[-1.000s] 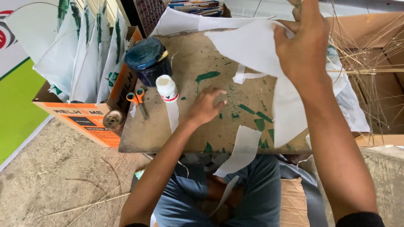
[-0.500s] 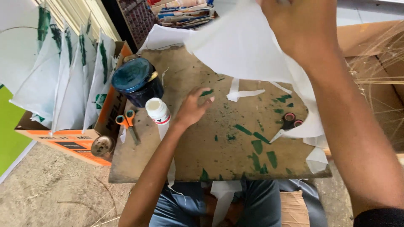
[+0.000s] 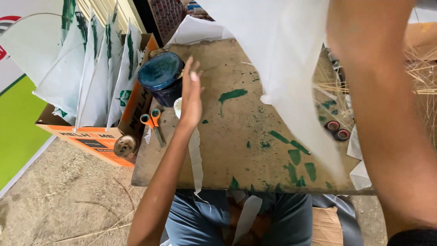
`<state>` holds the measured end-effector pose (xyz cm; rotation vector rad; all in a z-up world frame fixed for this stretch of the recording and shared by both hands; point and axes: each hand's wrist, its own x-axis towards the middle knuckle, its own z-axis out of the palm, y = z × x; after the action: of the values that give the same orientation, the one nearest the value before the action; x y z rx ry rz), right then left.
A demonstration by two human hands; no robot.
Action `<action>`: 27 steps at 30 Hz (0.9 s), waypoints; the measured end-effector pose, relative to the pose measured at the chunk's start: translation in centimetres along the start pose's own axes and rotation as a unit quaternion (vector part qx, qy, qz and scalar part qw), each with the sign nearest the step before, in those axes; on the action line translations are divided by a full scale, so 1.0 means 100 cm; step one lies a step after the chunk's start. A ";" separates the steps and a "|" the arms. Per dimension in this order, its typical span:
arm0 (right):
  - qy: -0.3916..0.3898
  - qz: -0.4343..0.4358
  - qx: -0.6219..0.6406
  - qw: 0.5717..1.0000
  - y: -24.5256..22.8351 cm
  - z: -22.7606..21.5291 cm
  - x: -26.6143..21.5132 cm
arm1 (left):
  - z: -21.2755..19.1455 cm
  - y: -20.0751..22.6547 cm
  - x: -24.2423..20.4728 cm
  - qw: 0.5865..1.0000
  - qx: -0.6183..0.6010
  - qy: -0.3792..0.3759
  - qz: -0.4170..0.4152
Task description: Assembling a kite by gluing and folding paper over a bamboo frame and securing it with tape.
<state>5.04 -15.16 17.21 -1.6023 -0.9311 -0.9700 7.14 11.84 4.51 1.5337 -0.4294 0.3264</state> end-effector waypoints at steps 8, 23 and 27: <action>-0.321 0.088 -0.002 0.943 -0.107 0.033 -0.045 | -0.028 0.005 0.012 0.961 -0.207 0.024 -0.181; -0.317 0.124 0.161 0.926 0.006 0.019 -0.143 | -0.033 -0.041 0.044 0.968 0.160 -0.028 -0.194; -0.261 0.150 -0.015 0.954 0.044 0.012 -0.154 | -0.010 -0.048 0.058 0.921 0.345 -0.107 -0.149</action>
<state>3.32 -16.52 1.30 -2.0025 -0.9815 -0.3511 14.50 12.38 2.97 2.3098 -0.2475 0.0627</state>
